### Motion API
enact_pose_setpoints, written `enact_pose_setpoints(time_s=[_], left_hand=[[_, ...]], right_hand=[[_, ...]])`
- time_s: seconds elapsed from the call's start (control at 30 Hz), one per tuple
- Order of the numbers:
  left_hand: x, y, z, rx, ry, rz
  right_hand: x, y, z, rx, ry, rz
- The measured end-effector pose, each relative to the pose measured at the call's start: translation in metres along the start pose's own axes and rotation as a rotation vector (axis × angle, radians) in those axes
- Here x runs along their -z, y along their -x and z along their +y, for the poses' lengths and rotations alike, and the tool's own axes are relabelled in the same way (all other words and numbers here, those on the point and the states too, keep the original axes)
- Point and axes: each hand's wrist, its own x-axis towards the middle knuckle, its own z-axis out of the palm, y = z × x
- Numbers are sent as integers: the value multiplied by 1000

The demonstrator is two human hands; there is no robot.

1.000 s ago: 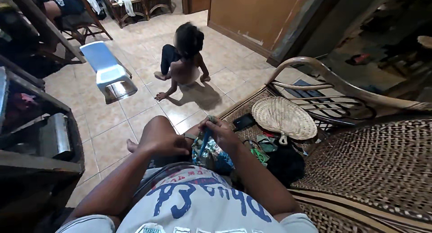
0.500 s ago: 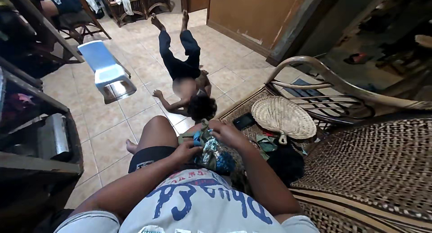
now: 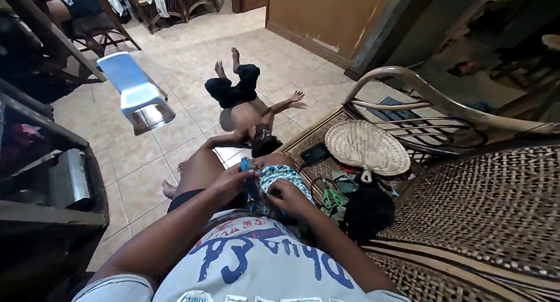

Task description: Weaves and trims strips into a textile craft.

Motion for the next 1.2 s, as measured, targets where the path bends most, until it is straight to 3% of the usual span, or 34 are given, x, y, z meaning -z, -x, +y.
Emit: enact_pose_setpoints(time_s=[0.33,0.5,0.73,0.8,0.87,0.93,1.07,1.2], left_hand=[[-14,-2,46,-183,-215,51],[-7,-11,52,-285,-413,33],[-3,-10,59,-331,-469,47],[6,-12,59,-316,-640,114],[19,-16,55,-323,-991,247],[26,-16,47,-388,-1105,302],[-12,10,52,-403,-706,-7],[-29,15,52,-486,-681,-58]], right_hand=[[10,-19,-38,64,-699,252],[20,-29,-54,149,-734,373],[22,-35,-61,193,-807,474],[21,-35,-59,191,-871,467],[19,-34,-56,204,-927,466],[18,-35,-52,234,-944,472],[19,-31,-54,247,-901,472],[24,-27,-58,238,-871,487]])
